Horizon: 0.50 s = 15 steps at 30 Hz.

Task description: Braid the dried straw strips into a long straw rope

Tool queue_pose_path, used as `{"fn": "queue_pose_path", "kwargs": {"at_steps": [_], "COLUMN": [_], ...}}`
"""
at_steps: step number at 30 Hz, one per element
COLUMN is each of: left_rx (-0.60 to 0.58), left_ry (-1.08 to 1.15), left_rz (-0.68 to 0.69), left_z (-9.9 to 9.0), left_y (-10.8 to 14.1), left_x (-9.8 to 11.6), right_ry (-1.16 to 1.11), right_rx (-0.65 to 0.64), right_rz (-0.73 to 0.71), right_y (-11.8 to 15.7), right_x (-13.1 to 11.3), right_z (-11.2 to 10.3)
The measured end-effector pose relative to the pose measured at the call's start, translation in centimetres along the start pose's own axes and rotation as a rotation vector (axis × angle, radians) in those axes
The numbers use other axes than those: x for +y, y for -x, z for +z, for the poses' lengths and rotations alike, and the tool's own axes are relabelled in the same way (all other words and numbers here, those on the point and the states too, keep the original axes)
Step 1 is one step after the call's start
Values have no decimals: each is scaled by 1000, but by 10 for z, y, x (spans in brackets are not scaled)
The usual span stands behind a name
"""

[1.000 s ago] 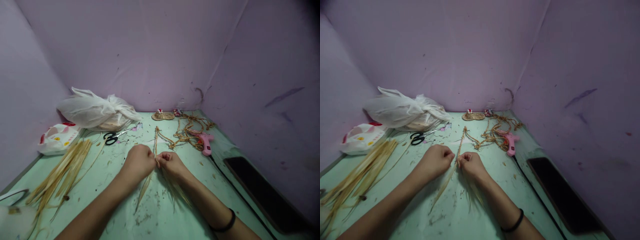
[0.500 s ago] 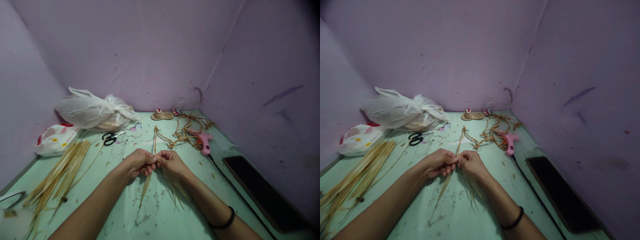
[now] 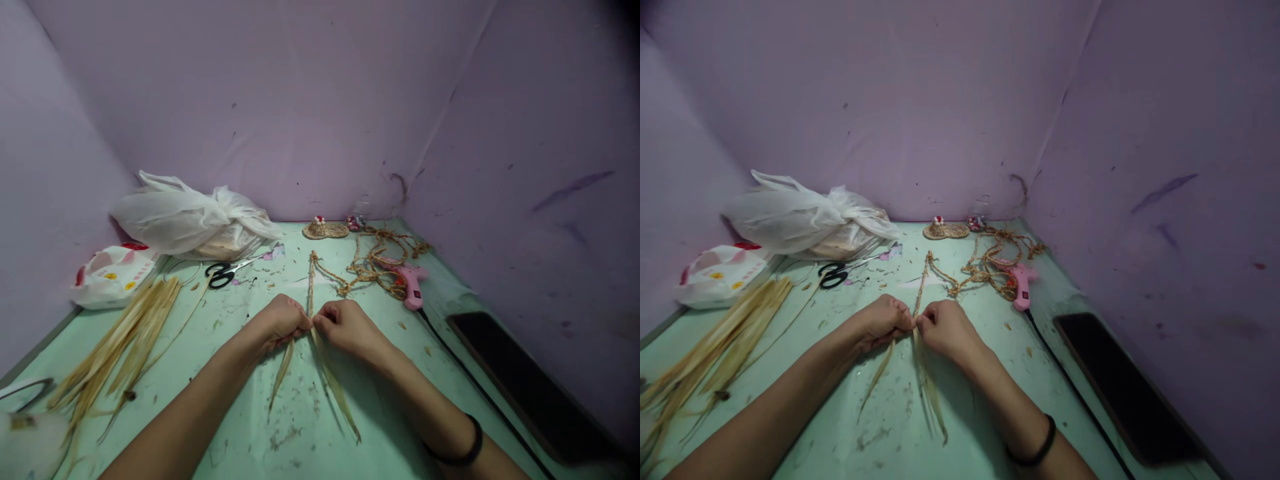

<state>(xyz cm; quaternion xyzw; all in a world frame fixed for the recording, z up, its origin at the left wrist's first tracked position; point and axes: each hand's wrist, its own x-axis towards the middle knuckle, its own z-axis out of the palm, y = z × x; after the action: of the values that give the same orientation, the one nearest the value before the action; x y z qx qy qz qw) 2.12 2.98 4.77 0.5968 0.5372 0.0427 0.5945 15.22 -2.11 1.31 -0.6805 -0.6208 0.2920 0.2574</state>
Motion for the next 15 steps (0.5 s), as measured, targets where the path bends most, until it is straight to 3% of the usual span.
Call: {"fn": "queue_pose_path", "kwargs": {"at_steps": [5, 10, 15], "left_rx": [19, -41, -49], "left_ry": [55, 204, 240], "left_rz": [-55, -127, 18], "left_z": [5, 4, 3], "left_y": [-3, -9, -7], "left_x": [-3, -8, -9], "right_ry": [90, 396, 524], "right_rx": [-46, 47, 24], "right_rz": [149, 44, -6], "right_y": [7, 28, 38], "right_x": [-16, -48, -59], "right_z": [-6, -1, 7]}}
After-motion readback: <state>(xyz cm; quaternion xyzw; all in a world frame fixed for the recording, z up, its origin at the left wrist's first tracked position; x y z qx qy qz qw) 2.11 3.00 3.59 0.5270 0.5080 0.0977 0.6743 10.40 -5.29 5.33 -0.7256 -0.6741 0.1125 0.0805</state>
